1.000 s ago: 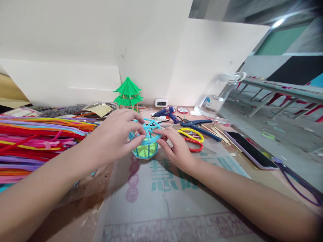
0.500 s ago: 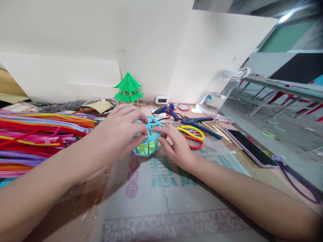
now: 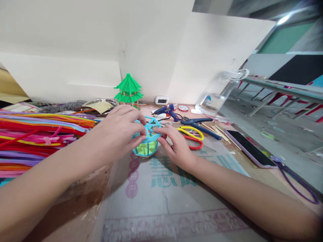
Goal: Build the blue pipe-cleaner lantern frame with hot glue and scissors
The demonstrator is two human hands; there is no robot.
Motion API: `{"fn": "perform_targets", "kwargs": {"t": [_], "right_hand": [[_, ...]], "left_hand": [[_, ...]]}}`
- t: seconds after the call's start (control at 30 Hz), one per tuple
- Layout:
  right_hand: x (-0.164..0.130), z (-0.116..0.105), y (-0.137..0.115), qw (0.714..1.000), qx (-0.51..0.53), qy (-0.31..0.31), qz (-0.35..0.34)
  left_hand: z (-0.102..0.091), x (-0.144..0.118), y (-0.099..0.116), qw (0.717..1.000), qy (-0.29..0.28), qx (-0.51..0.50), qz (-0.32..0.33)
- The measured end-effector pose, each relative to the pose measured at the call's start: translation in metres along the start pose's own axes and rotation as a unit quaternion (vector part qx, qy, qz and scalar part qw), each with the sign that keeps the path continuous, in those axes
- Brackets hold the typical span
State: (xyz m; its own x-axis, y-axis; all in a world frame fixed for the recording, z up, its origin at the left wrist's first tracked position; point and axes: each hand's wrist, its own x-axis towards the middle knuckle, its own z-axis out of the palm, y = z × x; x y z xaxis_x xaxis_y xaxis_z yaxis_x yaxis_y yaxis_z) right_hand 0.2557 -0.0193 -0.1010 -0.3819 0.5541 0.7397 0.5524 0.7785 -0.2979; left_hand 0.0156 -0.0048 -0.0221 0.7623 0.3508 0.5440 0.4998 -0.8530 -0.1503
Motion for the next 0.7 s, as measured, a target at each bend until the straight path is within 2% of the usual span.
{"fn": "perform_targets", "kwargs": {"t": [0.2,0.4,0.7], "right_hand": [[0.0,0.0,0.0,1.0,0.003,0.008,-0.002],[-0.003,0.0,0.0,1.0,0.022,0.004,0.011],[-0.005,0.002,0.004,1.0,0.006,0.01,0.008]], "left_hand": [[-0.008,-0.002,-0.008,1.0,-0.017,-0.024,-0.01],[-0.022,-0.003,-0.023,0.998,-0.006,-0.048,-0.037],[-0.021,0.0,-0.013,0.998,-0.034,-0.051,-0.004]]}}
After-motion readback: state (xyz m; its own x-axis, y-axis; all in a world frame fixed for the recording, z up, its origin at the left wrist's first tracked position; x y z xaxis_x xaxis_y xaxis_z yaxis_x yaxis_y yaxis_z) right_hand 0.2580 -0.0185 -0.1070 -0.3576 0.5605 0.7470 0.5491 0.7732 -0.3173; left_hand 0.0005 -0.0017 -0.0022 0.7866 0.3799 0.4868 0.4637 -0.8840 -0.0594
